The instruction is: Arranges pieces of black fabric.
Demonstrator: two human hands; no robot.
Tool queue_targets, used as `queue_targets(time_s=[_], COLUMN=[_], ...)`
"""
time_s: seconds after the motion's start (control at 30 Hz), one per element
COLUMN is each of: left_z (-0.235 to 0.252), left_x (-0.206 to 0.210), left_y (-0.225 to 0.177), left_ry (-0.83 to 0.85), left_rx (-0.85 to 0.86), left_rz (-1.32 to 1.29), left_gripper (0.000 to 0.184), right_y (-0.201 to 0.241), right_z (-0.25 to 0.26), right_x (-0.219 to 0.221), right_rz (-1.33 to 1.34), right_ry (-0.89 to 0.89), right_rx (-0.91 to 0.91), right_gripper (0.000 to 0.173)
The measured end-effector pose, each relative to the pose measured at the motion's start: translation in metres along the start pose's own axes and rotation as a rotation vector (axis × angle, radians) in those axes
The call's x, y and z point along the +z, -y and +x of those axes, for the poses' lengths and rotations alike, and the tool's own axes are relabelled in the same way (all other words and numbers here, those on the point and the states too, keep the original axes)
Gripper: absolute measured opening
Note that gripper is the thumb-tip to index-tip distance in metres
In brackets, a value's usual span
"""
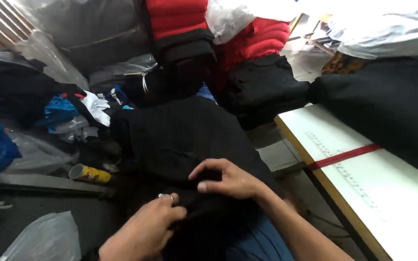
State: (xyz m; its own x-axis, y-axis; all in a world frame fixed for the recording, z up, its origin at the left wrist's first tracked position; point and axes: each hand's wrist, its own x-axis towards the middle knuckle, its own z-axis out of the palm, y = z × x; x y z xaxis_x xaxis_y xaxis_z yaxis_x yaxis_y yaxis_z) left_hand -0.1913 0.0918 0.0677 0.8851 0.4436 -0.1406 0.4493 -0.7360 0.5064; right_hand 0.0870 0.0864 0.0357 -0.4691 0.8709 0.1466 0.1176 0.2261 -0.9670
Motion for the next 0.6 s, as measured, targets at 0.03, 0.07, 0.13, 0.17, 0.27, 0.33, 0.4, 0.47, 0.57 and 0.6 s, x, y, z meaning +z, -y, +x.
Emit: queue_targets(time_s=[0.03, 0.07, 0.13, 0.17, 0.27, 0.33, 0.4, 0.47, 0.57, 0.6], left_z=[0.007, 0.015, 0.036, 0.048, 0.064, 0.054, 0.039, 0.019, -0.007, -0.01], left_x=[-0.014, -0.028, -0.045, -0.045, -0.015, 0.024, 0.054, 0.059, 0.038, 0.03], left_y=[0.005, 0.01, 0.019, 0.022, 0.004, -0.01, -0.009, -0.008, -0.011, -0.01], left_ry=[-0.063, -0.177, -0.528, -0.72, -0.885, -0.591, -0.293, -0.169, -0.041, -0.05], left_rx=[0.017, 0.027, -0.023, -0.063, 0.015, 0.1, 0.031, -0.073, -0.09, -0.064], left_rz=[0.007, 0.043, 0.172, 0.238, 0.2, 0.08, 0.102, 0.19, 0.183, 0.149], left_gripper=[0.019, 0.024, 0.031, 0.032, 0.029, 0.034, 0.054, 0.067, 0.056, 0.041], right_y=[0.004, 0.008, 0.002, -0.005, -0.015, -0.014, -0.014, -0.013, -0.006, 0.0], right_z=[0.003, 0.006, 0.012, 0.015, 0.018, 0.015, 0.014, 0.012, 0.007, 0.005], right_x=[0.004, 0.006, 0.005, 0.001, -0.018, -0.024, -0.024, -0.02, -0.014, -0.014], right_rz=[-0.102, -0.189, -0.274, -0.243, 0.041, 0.134, 0.157, 0.158, 0.122, 0.099], right_ry=[0.049, 0.071, -0.077, -0.208, -0.503, -0.59, -0.614, -0.649, -0.568, -0.444], right_rx=[0.014, 0.055, 0.172, 0.273, 0.622, 0.722, 0.73, 0.708, 0.541, 0.459], right_gripper=[0.038, 0.043, 0.038, 0.034, 0.043, 0.051, 0.052, 0.046, 0.03, 0.03])
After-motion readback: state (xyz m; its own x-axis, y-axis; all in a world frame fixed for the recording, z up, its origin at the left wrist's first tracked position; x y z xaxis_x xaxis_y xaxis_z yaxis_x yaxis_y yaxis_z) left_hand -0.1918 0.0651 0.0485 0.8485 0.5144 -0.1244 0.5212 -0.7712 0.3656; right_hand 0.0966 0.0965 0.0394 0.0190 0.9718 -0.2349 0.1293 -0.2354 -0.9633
